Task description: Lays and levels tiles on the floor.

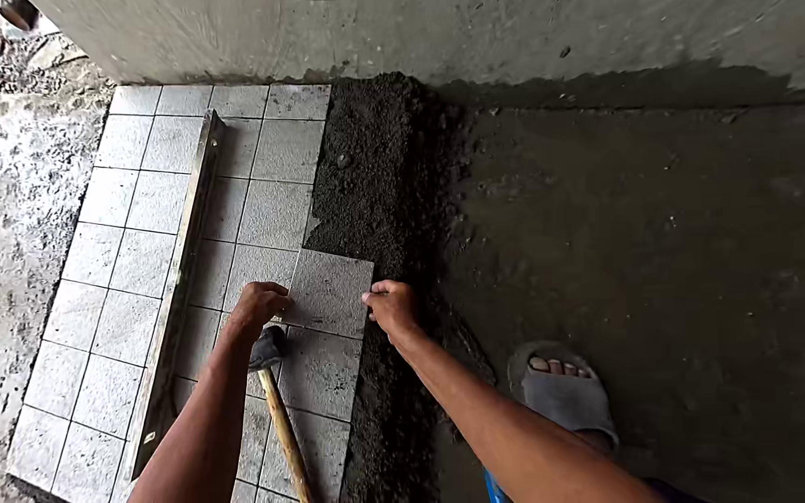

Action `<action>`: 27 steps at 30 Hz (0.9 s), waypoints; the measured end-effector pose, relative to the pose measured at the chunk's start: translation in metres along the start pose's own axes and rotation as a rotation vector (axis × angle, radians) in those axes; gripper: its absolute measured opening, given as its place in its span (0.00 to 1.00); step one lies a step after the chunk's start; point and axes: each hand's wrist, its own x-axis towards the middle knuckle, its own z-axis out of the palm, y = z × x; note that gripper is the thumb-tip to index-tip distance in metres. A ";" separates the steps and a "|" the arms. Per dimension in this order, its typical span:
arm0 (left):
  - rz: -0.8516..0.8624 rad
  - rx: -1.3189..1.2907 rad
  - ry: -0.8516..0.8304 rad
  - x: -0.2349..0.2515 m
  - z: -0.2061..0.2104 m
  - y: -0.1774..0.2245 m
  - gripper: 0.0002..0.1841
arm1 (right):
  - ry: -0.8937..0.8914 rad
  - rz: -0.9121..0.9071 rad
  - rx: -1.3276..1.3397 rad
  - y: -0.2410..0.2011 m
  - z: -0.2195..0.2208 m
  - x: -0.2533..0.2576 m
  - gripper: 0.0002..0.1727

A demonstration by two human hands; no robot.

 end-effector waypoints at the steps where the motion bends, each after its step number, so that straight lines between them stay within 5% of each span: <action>1: 0.005 0.013 -0.003 0.003 0.002 -0.002 0.11 | 0.003 -0.004 -0.014 0.000 0.000 0.000 0.15; 17: 0.168 0.385 0.156 0.016 0.025 -0.021 0.09 | 0.091 -0.153 -0.281 0.000 0.003 -0.006 0.14; 21: 0.337 0.265 0.296 -0.028 0.012 -0.026 0.11 | 0.109 -0.194 -0.296 0.004 0.003 -0.005 0.13; 24: 0.431 0.178 0.467 -0.108 0.003 -0.089 0.16 | 0.140 -0.352 -0.394 0.012 0.002 -0.009 0.18; 27: 0.223 0.125 0.366 -0.153 0.044 -0.176 0.33 | 0.203 -0.717 -0.537 0.023 0.008 -0.009 0.27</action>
